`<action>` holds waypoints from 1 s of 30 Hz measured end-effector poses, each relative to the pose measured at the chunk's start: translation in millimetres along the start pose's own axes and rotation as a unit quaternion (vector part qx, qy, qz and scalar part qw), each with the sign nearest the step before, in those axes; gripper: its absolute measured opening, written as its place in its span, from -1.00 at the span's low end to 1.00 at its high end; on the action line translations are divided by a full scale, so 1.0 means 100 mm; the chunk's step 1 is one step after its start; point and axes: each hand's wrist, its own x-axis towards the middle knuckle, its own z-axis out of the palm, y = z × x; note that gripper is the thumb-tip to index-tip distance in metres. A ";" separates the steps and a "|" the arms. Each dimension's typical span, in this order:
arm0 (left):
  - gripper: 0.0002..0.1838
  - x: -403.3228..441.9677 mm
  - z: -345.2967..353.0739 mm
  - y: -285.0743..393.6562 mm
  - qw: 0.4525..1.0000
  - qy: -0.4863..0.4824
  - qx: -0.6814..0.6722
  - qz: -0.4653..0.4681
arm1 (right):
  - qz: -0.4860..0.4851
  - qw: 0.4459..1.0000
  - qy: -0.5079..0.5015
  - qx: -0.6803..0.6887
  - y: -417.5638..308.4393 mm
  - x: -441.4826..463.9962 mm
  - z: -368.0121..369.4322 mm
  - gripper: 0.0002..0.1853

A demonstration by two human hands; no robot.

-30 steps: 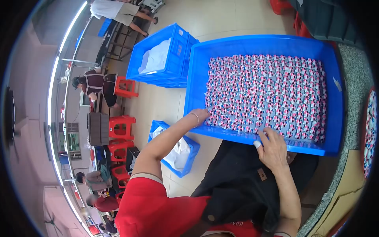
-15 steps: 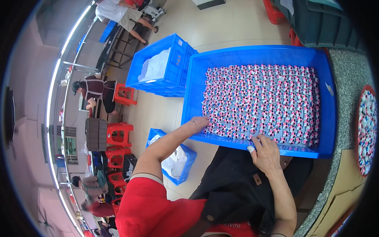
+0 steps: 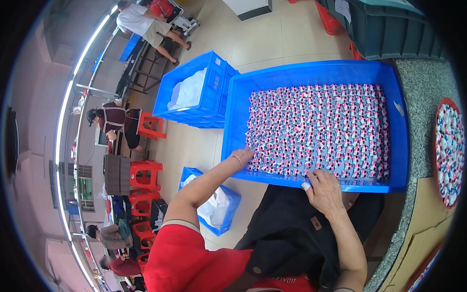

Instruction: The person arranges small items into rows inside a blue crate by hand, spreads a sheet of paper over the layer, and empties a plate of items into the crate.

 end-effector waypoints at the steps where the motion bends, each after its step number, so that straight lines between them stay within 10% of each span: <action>1: -0.61 0.02 0.05 0.00 1.000 -0.005 -0.019 -0.008 | 0.000 1.000 -0.001 -0.001 0.00 -0.01 0.01 -0.66; 9: -0.58 -0.11 -0.12 0.01 0.993 0.054 -0.095 -0.043 | -0.003 1.000 0.009 -0.012 0.00 0.00 0.02 -0.66; 15: -0.67 -1.08 -0.35 0.49 0.861 0.441 -0.253 -0.028 | -0.014 1.000 0.024 -0.011 -0.01 0.00 0.00 -0.72; 20: -0.45 -1.92 0.25 1.12 0.836 0.449 -0.290 -0.126 | -0.029 0.997 0.068 0.011 0.08 -0.05 0.13 -0.76; 30: -0.81 -2.95 -0.52 1.55 0.687 0.573 -0.426 -0.135 | -0.059 0.995 0.060 -0.045 0.17 -0.10 0.21 -0.73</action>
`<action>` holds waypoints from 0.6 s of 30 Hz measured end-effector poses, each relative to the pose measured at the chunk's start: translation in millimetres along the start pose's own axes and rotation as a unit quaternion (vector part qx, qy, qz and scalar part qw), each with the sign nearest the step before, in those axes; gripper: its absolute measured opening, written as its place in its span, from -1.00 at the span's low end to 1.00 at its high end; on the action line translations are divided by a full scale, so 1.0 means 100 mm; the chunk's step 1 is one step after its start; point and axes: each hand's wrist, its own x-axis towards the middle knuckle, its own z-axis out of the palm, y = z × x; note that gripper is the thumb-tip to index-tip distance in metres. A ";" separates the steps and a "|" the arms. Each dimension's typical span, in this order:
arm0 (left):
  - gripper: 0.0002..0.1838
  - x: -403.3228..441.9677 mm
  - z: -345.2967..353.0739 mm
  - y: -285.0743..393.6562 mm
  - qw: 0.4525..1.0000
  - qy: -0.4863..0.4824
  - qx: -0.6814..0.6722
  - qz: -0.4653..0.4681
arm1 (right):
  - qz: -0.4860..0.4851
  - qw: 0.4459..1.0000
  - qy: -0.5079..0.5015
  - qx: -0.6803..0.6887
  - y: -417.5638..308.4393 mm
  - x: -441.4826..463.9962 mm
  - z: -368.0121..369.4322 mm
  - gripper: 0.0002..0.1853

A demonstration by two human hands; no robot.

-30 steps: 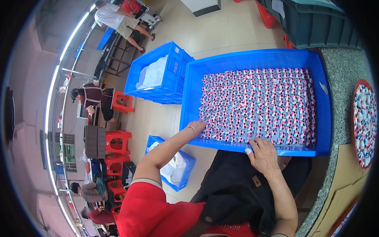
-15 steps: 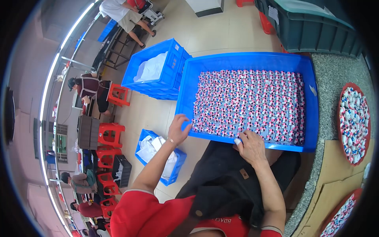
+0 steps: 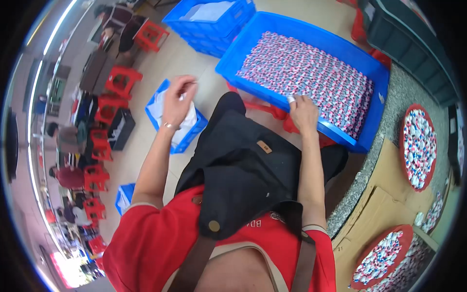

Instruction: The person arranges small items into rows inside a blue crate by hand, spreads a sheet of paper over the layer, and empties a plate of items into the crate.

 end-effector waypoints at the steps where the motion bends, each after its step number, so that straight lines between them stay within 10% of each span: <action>1: -0.85 -0.05 0.05 -0.06 1.000 -0.022 -0.016 -0.009 | -0.004 1.000 -0.004 -0.014 0.00 0.00 0.04 -0.72; 7: -0.89 -0.55 0.20 -0.67 0.978 -0.162 -0.125 0.042 | 0.002 0.995 -0.066 -0.079 0.17 0.01 0.14 -0.63; 15: -0.65 -1.74 -0.19 -3.37 0.823 0.210 -0.146 -0.507 | 0.104 0.958 -0.258 -0.066 0.14 0.15 0.01 -0.47; 18: -0.67 -2.13 -0.19 -3.99 0.754 0.194 -0.148 -0.610 | 0.097 0.960 -0.255 -0.056 0.09 0.18 0.00 -0.49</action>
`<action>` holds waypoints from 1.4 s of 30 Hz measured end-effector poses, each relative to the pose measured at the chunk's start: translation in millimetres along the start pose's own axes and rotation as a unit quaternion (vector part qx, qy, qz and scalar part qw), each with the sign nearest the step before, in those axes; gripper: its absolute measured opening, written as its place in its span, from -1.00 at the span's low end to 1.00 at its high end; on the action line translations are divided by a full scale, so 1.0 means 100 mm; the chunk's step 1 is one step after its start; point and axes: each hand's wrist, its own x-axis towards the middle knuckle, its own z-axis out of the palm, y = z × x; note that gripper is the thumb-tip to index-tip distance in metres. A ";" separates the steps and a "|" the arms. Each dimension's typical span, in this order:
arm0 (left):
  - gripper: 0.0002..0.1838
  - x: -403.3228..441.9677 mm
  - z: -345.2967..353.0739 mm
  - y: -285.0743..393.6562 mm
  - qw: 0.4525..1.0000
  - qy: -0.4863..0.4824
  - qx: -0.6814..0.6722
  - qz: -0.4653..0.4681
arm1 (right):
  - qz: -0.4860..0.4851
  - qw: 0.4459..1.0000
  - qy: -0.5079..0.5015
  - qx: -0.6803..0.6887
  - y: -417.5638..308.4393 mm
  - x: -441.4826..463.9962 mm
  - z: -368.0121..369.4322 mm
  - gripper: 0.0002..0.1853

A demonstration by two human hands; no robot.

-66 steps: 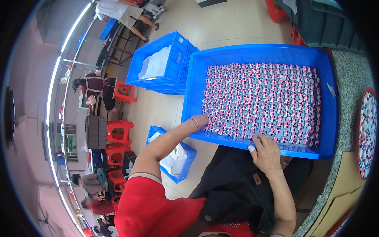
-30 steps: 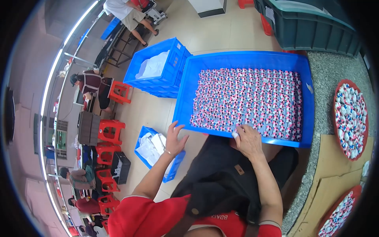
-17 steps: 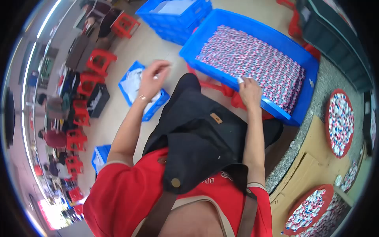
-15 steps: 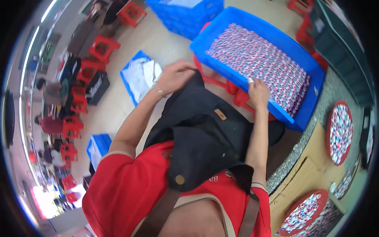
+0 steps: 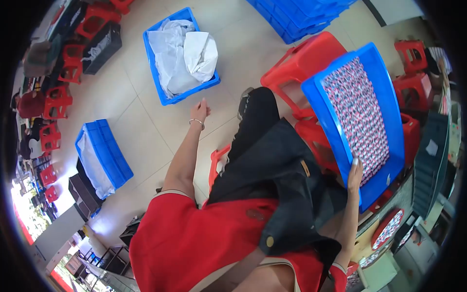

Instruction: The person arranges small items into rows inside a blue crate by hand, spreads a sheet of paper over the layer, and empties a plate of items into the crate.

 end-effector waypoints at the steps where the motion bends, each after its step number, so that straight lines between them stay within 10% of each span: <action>1: -0.67 0.22 -0.02 -0.20 1.000 -0.001 -0.007 -0.012 | 0.010 1.000 -0.011 0.005 -0.02 0.02 -0.03 -0.49; 9: -0.78 1.25 0.25 -1.02 0.989 0.052 0.140 0.002 | 0.126 0.989 -0.056 -0.045 -0.09 0.04 -0.07 -0.41; 20: -0.69 2.71 0.05 -0.22 0.964 0.226 0.041 -0.135 | 0.151 0.964 -0.152 -0.160 -0.40 0.34 -0.36 -0.50; 22: -0.68 2.91 -0.13 -0.08 0.924 0.288 0.247 -0.051 | 0.107 0.955 -0.191 -0.198 -0.41 0.46 -0.41 -0.62; 30: -0.78 3.38 -0.33 -0.10 0.926 0.145 0.348 -0.005 | 0.051 0.966 -0.174 -0.186 -0.38 1.04 -0.54 -0.74; 35: -0.07 3.22 0.13 -0.03 0.933 0.122 0.338 0.026 | 0.033 0.956 -0.164 -0.239 -0.53 0.87 -0.63 -0.71; 42: -0.25 3.34 0.31 -0.23 0.954 0.188 0.233 -0.028 | 0.125 0.960 -0.121 -0.217 -0.83 0.61 -0.91 -0.70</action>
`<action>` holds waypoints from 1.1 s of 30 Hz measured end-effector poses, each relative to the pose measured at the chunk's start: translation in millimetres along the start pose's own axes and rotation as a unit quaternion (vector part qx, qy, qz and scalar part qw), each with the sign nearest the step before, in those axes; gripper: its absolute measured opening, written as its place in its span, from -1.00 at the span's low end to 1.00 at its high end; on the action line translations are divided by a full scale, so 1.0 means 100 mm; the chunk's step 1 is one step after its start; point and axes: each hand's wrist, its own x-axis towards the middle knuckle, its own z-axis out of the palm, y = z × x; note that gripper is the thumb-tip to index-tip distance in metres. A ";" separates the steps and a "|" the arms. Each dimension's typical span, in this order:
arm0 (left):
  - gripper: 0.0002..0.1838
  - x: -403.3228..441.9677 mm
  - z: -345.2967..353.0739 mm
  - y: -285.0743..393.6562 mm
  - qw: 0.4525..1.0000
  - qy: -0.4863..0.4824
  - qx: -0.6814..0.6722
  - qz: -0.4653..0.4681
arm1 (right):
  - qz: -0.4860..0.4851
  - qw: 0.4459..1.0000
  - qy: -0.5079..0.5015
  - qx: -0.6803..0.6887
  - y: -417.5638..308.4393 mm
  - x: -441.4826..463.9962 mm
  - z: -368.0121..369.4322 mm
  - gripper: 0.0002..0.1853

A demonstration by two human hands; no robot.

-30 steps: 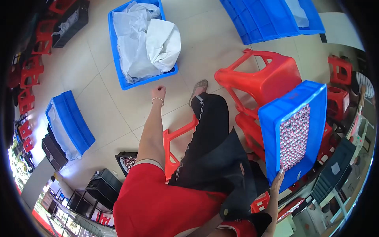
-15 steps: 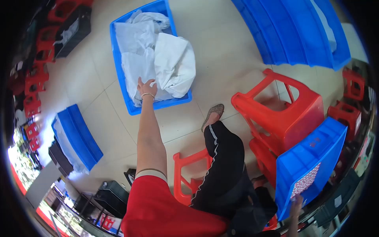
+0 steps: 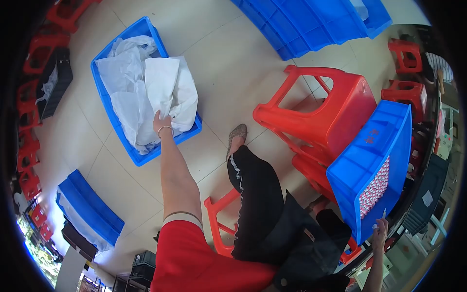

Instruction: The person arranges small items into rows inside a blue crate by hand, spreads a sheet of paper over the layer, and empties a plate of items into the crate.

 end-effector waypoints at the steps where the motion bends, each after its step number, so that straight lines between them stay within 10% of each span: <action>1: -0.34 0.00 -0.08 0.02 0.999 0.002 -0.035 -0.028 | -0.018 1.000 0.017 -0.009 0.25 0.01 0.01 -0.72; 8: -0.53 -0.05 -0.61 -0.06 0.929 0.069 -0.364 -0.023 | -0.093 0.967 0.212 -0.110 0.61 0.20 -0.41 -0.77; 15: -0.66 -0.58 -1.87 0.05 0.775 0.006 -0.631 -0.026 | -0.295 0.871 0.389 0.045 -1.55 -0.29 -0.48 -0.74; 19: -0.65 -0.80 -2.27 0.02 0.731 -0.019 -0.682 -0.021 | -0.356 0.858 -0.037 0.368 -3.05 -0.48 0.05 -0.76; 23: -0.66 -1.04 -2.59 0.10 0.717 -0.024 -0.696 0.001 | -0.221 0.674 -0.410 0.574 -4.24 -0.10 0.98 -0.60; 26: -0.69 -1.21 -2.76 0.07 0.708 -0.041 -0.704 0.022 | -0.181 0.657 -0.435 0.588 -5.05 -0.13 1.06 -0.33; 33: -0.70 -1.74 -3.00 -0.02 0.686 -0.048 -0.723 0.065 | -0.231 0.690 -0.433 0.532 -5.44 -0.64 0.46 -0.40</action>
